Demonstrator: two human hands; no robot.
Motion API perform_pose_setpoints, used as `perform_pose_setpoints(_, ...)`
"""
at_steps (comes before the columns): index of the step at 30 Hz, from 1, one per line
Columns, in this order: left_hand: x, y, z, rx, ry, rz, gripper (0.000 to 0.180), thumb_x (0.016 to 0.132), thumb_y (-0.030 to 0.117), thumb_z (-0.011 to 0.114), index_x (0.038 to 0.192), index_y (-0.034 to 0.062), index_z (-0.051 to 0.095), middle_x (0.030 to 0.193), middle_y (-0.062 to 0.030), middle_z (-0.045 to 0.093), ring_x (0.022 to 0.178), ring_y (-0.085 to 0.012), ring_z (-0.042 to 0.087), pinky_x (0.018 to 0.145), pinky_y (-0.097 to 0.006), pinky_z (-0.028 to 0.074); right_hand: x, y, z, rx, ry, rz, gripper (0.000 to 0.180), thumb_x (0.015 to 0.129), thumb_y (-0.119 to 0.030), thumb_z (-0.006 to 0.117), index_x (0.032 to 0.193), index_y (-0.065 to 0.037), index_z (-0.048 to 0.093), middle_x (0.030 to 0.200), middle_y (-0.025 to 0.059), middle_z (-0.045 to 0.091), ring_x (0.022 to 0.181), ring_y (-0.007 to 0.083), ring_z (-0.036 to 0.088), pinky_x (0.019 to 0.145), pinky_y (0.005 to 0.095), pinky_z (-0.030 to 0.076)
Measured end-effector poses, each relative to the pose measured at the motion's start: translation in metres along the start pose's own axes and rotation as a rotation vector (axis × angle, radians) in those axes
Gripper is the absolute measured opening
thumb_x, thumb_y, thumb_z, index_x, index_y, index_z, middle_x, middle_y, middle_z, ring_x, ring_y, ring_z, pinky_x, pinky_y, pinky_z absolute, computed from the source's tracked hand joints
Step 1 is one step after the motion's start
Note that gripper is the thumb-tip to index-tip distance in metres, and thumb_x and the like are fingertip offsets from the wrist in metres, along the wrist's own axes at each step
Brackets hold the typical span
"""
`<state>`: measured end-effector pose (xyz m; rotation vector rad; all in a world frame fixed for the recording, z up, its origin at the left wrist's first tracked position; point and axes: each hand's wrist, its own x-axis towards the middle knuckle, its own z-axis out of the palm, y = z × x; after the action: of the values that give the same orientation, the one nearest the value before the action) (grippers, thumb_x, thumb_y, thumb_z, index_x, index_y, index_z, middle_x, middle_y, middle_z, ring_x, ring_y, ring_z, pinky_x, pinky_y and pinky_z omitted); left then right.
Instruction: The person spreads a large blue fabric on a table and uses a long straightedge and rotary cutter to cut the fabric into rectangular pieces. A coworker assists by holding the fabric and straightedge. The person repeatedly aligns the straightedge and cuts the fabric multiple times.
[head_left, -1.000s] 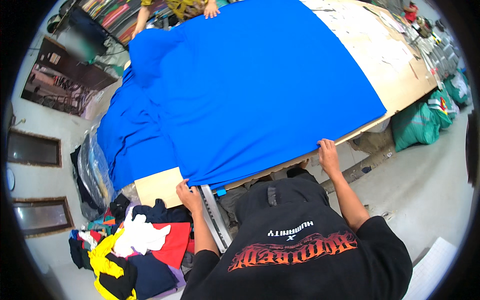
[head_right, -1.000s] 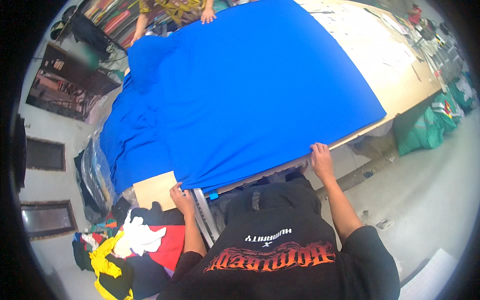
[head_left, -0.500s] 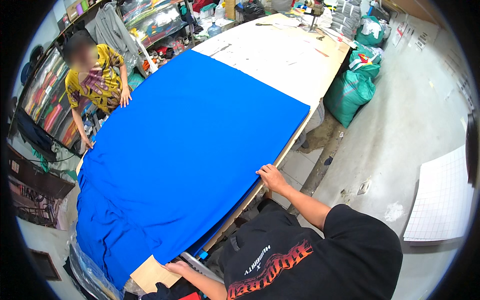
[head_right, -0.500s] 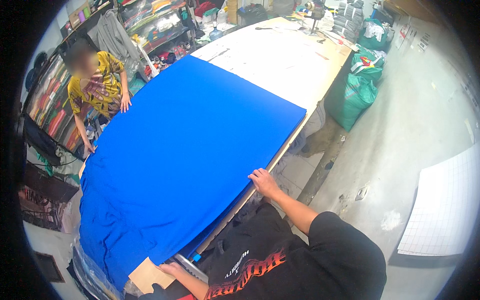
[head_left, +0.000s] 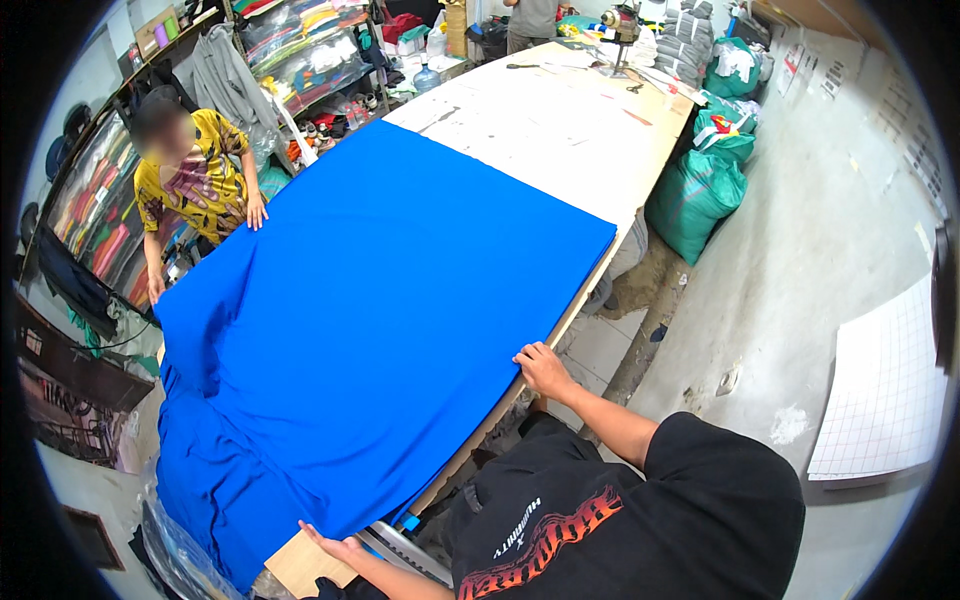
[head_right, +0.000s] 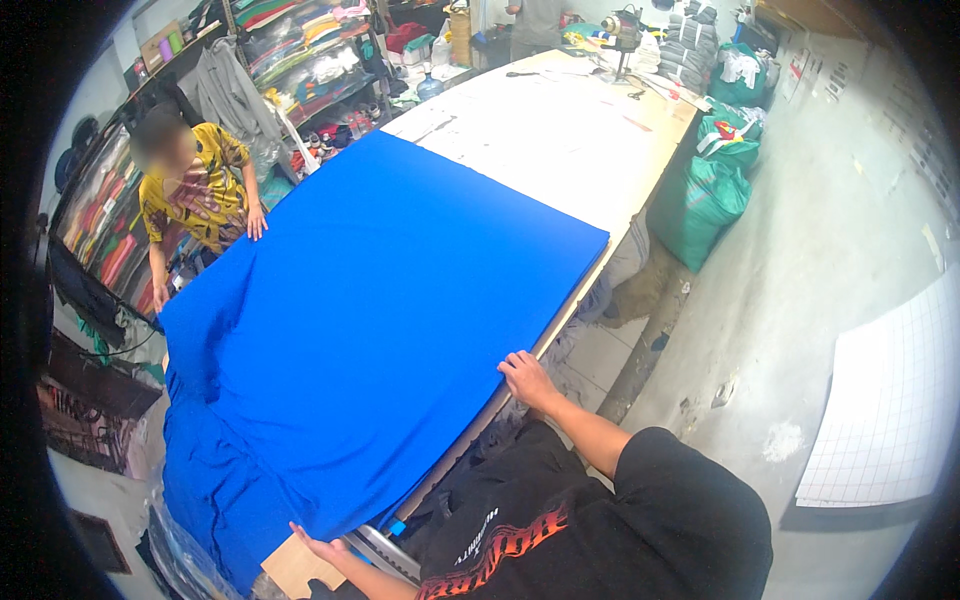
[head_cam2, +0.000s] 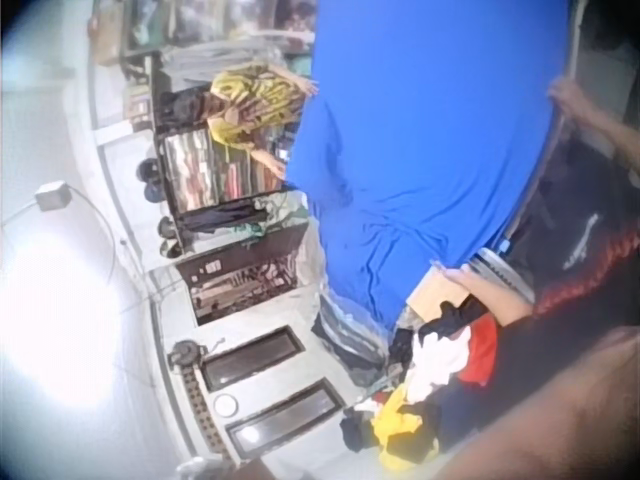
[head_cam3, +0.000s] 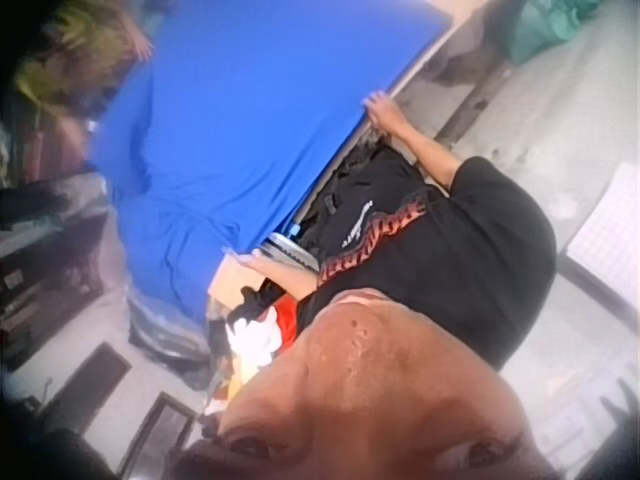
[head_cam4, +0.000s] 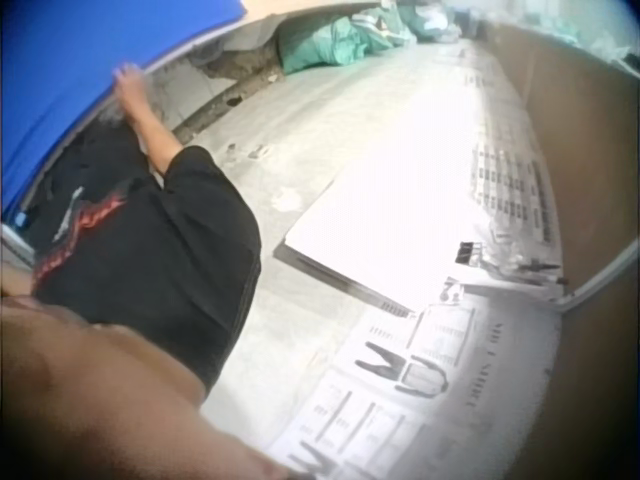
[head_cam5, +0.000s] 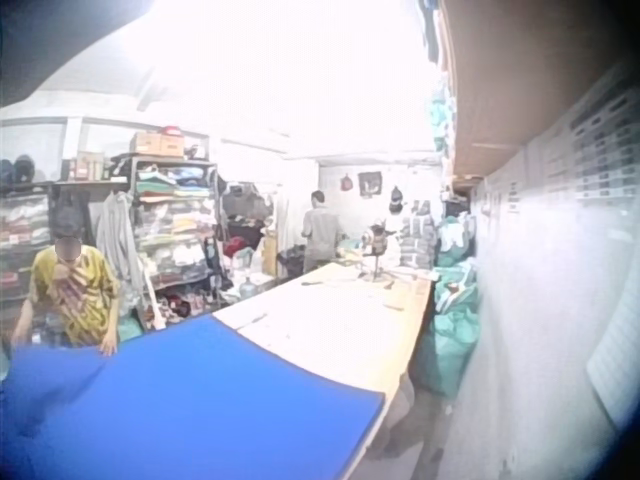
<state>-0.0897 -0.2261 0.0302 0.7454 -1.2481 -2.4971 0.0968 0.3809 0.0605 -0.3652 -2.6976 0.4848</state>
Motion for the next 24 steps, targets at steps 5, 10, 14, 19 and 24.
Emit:
perform_pose_setpoints(5, -0.038, 0.001, 0.008, 0.659, 0.685, 0.731, 0.031, 0.108, 0.014, 0.052, 0.129, 0.0012, 0.071, 0.136, -0.0182, 0.067, 0.121, -0.0352, 0.066, 0.103, -0.045, 0.053, -0.009, 0.008, 0.003, -0.012, 0.006, 0.025, 0.023, 0.086, 0.000, 0.070, 0.108, -0.005, 0.068, 0.107, 0.0102, 0.061, 0.106, 0.0315, 0.056, 0.096, 0.0432, 0.048)
perform_pose_setpoints(10, -0.052, -0.012, -0.036, 0.853, 0.980, 0.622, 0.030, 0.108, 0.015, 0.051, 0.124, 0.0072, 0.075, 0.124, -0.0172, 0.074, 0.110, -0.0382, 0.071, 0.095, -0.046, 0.056, -0.003, -0.003, 0.003, 0.018, 0.008, 0.033, 0.025, 0.085, -0.001, 0.070, 0.109, -0.005, 0.068, 0.110, 0.0107, 0.060, 0.108, 0.0322, 0.056, 0.097, 0.0442, 0.048)
perform_pose_setpoints(14, -0.043, -0.025, -0.055, 0.947, 0.958, 0.328, 0.029, 0.106, 0.019, 0.055, 0.129, 0.0133, 0.072, 0.129, -0.0158, 0.072, 0.114, -0.0375, 0.069, 0.095, -0.047, 0.055, -0.003, -0.002, 0.003, 0.028, 0.001, 0.043, 0.025, 0.085, -0.001, 0.071, 0.110, -0.005, 0.068, 0.114, 0.0124, 0.060, 0.113, 0.0340, 0.055, 0.099, 0.0461, 0.047)
perform_pose_setpoints(19, -0.037, -0.041, -0.056, 0.813, 0.893, 0.137, 0.045, 0.102, 0.027, 0.065, 0.143, 0.0111, 0.055, 0.137, -0.0248, 0.060, 0.121, -0.0401, 0.063, 0.098, -0.051, 0.054, -0.004, -0.003, 0.001, -0.002, 0.051, 0.061, 0.030, 0.084, -0.003, 0.071, 0.113, -0.008, 0.068, 0.120, 0.0120, 0.060, 0.122, 0.0351, 0.053, 0.105, 0.0487, 0.044)
perform_pose_setpoints(24, -0.050, -0.052, -0.045, 0.444, 0.561, 0.112, 0.053, 0.102, 0.025, 0.069, 0.147, 0.0101, 0.045, 0.135, -0.0232, 0.055, 0.114, -0.0346, 0.061, 0.099, -0.047, 0.055, -0.002, -0.002, -0.003, -0.080, 0.072, 0.084, 0.037, 0.083, -0.004, 0.073, 0.120, -0.012, 0.068, 0.126, 0.0110, 0.059, 0.126, 0.0344, 0.051, 0.109, 0.0500, 0.041)
